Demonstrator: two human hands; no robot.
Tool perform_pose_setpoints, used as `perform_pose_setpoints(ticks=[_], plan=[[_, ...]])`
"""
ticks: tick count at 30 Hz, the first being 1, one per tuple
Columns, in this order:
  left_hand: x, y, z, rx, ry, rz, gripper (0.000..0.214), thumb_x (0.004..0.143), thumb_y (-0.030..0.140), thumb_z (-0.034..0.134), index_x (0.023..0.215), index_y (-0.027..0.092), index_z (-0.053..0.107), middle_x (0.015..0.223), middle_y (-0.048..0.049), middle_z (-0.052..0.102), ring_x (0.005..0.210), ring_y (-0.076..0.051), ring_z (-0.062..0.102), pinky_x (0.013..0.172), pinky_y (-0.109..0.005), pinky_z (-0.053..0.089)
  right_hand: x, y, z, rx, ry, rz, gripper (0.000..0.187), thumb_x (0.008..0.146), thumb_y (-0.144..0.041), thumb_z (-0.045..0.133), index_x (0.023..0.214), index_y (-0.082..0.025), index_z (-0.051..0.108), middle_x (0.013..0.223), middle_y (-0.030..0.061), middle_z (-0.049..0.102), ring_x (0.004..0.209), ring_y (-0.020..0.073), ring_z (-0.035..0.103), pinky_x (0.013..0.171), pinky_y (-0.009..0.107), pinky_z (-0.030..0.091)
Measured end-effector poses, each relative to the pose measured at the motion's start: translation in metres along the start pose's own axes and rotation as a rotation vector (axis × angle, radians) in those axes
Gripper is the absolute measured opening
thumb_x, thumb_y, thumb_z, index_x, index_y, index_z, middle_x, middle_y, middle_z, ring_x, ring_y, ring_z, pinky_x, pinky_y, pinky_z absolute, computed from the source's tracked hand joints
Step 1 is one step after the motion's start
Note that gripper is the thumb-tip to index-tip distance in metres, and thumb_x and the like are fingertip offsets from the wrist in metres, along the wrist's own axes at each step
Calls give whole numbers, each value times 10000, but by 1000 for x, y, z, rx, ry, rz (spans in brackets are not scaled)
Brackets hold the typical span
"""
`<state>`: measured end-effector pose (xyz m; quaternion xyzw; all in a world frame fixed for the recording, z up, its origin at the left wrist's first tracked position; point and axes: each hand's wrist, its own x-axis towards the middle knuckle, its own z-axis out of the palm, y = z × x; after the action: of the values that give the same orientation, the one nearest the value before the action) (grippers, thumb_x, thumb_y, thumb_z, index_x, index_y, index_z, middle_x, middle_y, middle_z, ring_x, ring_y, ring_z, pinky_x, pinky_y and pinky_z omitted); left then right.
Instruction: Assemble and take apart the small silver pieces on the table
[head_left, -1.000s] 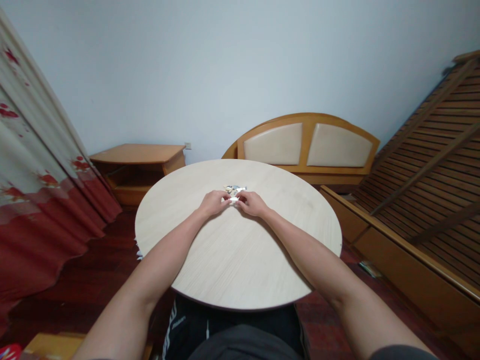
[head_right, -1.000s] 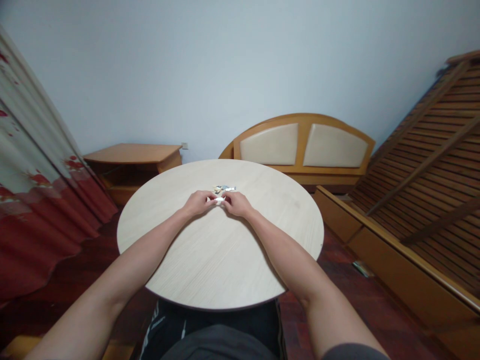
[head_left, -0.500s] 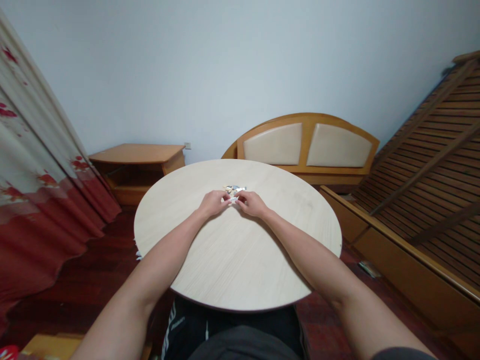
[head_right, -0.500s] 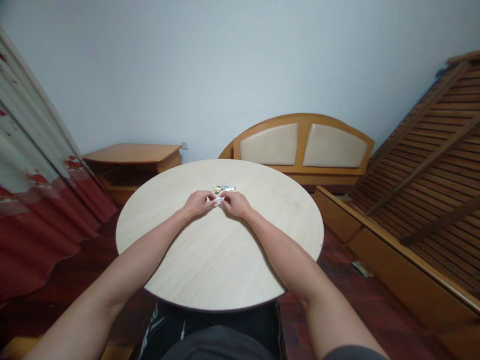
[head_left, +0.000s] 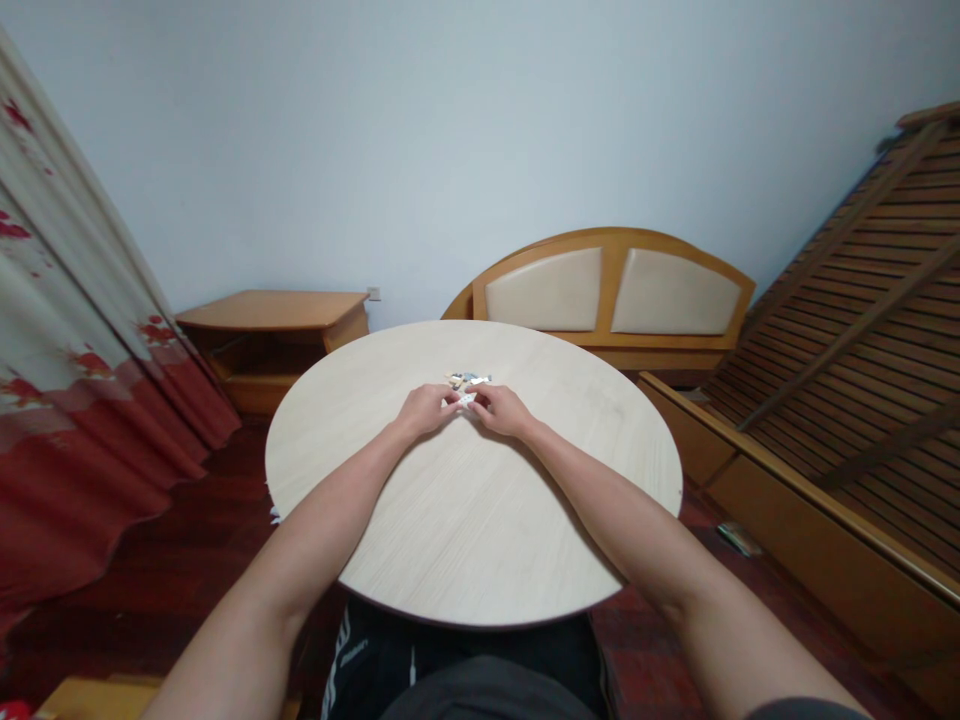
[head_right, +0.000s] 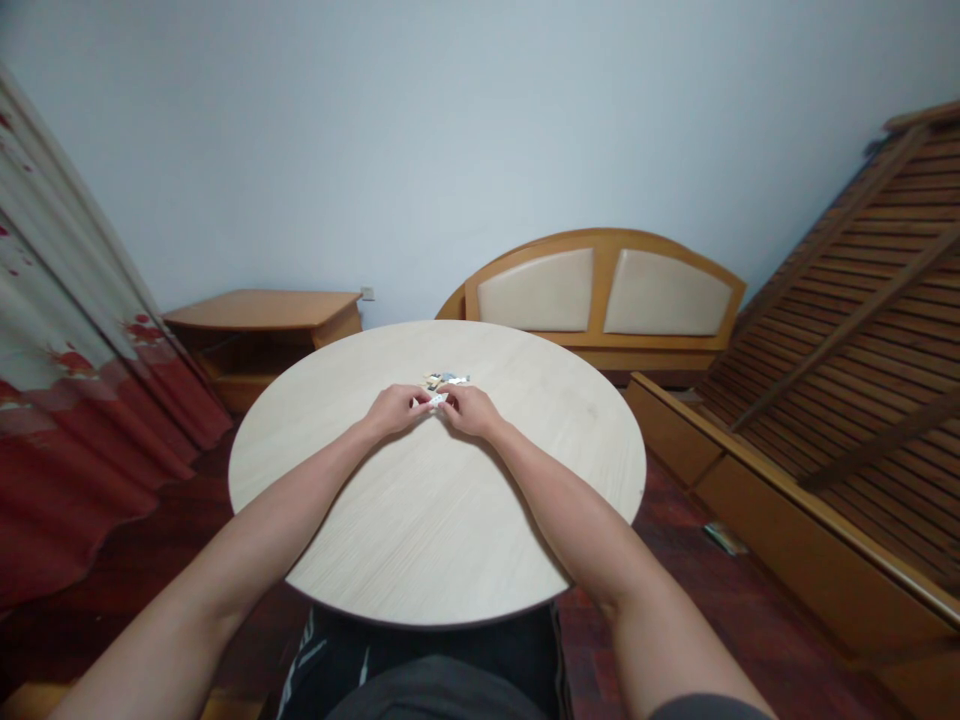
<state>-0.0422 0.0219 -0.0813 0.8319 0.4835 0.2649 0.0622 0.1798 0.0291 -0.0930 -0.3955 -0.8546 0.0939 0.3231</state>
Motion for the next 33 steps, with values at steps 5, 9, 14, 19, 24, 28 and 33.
perform_pose_setpoints(ticks=[5, 9, 14, 19, 24, 28, 33], plan=[[-1, 2, -2, 6, -5, -1, 237, 994, 392, 677, 1049, 252, 860, 1000, -50, 838, 857, -219, 727, 816, -306, 505, 0, -1, -2, -16, -8, -29, 204, 988, -261, 636, 1101, -179, 785, 908, 72, 794, 773, 200, 679, 745, 282, 463], [-1, 2, -1, 0, 1, 13, 262, 1007, 397, 656, 1077, 241, 854, 1017, -56, 835, 857, -213, 722, 815, -298, 507, 0, -1, -5, -53, -26, -34, 213, 1010, -308, 624, 1024, -175, 789, 913, 73, 789, 760, 190, 651, 726, 277, 432], [0, 1, 0, 6, 13, 35, 284, 1014, 391, 644, 1091, 205, 844, 1007, -74, 827, 864, -214, 720, 826, -297, 510, -1, 0, -5, -76, -71, -14, 234, 1024, -296, 596, 998, -165, 788, 901, 76, 783, 762, 187, 633, 721, 274, 417], [0, 2, -2, 10, 14, 33, 274, 1010, 391, 655, 1082, 204, 843, 1006, -66, 828, 847, -210, 714, 815, -298, 501, -2, -2, -6, -34, -66, 6, 226, 1014, -301, 619, 1095, -176, 789, 884, 60, 782, 739, 186, 639, 716, 271, 426], [-1, 4, -2, -1, 9, 24, 268, 1004, 398, 663, 1078, 213, 842, 1027, -56, 832, 840, -205, 710, 805, -295, 496, -1, -1, -5, -17, -23, 21, 241, 981, -262, 659, 1177, -175, 770, 892, 59, 792, 753, 191, 670, 739, 273, 444], [0, 4, -2, -2, 12, 22, 252, 994, 380, 671, 1070, 210, 841, 1026, -57, 832, 843, -204, 711, 811, -295, 500, 1, 1, -3, -24, -28, 12, 194, 954, -215, 672, 1111, -174, 778, 893, 64, 796, 767, 196, 688, 738, 272, 453], [0, 3, -1, -10, 17, 34, 245, 991, 382, 677, 1069, 214, 837, 1021, -53, 827, 843, -200, 709, 810, -290, 502, 1, 2, -4, -22, -25, 3, 180, 928, -189, 681, 1080, -173, 776, 888, 62, 796, 766, 196, 691, 736, 272, 462]])
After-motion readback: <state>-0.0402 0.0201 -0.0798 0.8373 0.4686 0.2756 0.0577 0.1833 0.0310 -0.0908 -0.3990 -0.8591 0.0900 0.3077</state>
